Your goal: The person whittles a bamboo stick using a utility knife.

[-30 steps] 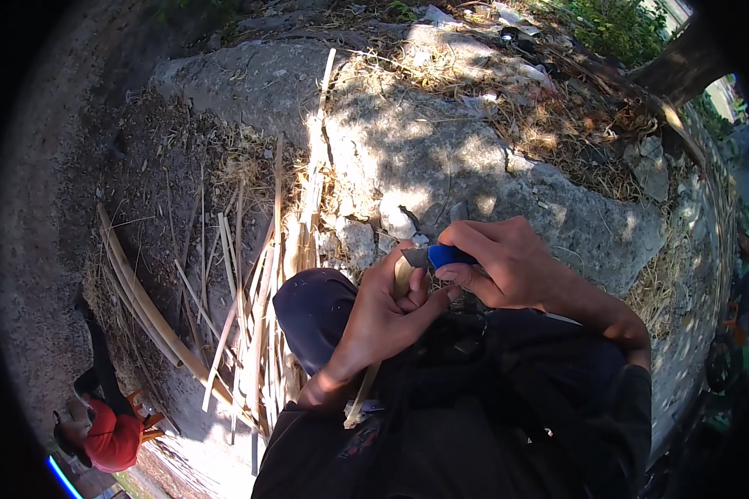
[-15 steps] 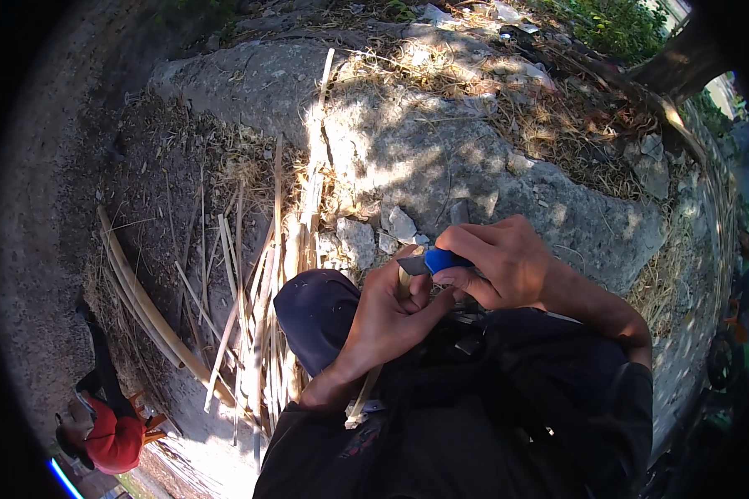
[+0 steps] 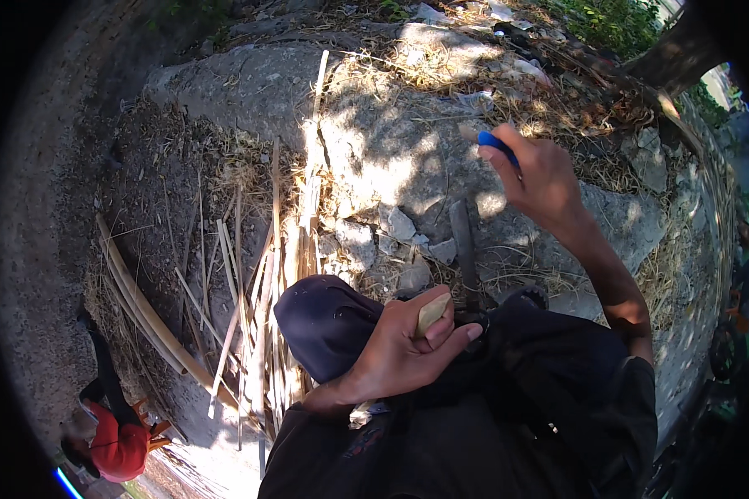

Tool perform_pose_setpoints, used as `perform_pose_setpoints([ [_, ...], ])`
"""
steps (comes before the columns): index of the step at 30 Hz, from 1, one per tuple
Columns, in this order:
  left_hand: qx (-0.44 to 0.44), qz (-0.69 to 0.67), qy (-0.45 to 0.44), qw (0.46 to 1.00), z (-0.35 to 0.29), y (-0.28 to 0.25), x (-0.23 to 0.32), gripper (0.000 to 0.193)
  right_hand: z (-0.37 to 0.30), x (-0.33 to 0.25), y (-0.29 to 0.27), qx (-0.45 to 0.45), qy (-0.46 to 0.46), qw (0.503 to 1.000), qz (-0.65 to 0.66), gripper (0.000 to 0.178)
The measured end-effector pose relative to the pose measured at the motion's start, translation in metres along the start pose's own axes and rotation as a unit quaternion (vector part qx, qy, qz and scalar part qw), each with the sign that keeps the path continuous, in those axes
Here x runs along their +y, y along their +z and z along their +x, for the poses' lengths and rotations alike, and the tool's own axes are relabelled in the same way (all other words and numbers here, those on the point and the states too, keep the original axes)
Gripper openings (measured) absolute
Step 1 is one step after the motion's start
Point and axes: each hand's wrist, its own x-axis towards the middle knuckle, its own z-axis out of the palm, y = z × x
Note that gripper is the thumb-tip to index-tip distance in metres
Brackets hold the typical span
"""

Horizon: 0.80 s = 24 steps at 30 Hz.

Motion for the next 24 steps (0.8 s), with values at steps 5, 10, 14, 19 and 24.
perform_pose_setpoints([
  [5,0.084,-0.1,0.003,0.991,0.016,-0.014,-0.019,0.042,-0.005,0.014,-0.035,0.03,0.056,0.987,0.15,0.038],
  [10,0.03,-0.154,0.001,0.988,0.02,-0.021,-0.03,0.043,-0.028,-0.046,-0.015,-0.058,-0.142,0.962,0.228,0.029],
  [14,0.02,-0.156,-0.009,0.987,0.019,-0.021,-0.011,0.044,-0.034,-0.053,-0.009,-0.128,-0.208,0.952,0.184,0.032],
  [19,-0.002,-0.165,-0.022,0.986,0.016,-0.024,-0.021,0.047,-0.032,-0.051,-0.002,-0.06,-0.273,0.943,0.179,0.032],
  [24,-0.012,-0.17,-0.019,0.985,0.019,-0.023,-0.025,0.053,-0.034,-0.054,-0.005,-0.07,-0.277,0.946,0.155,0.032],
])
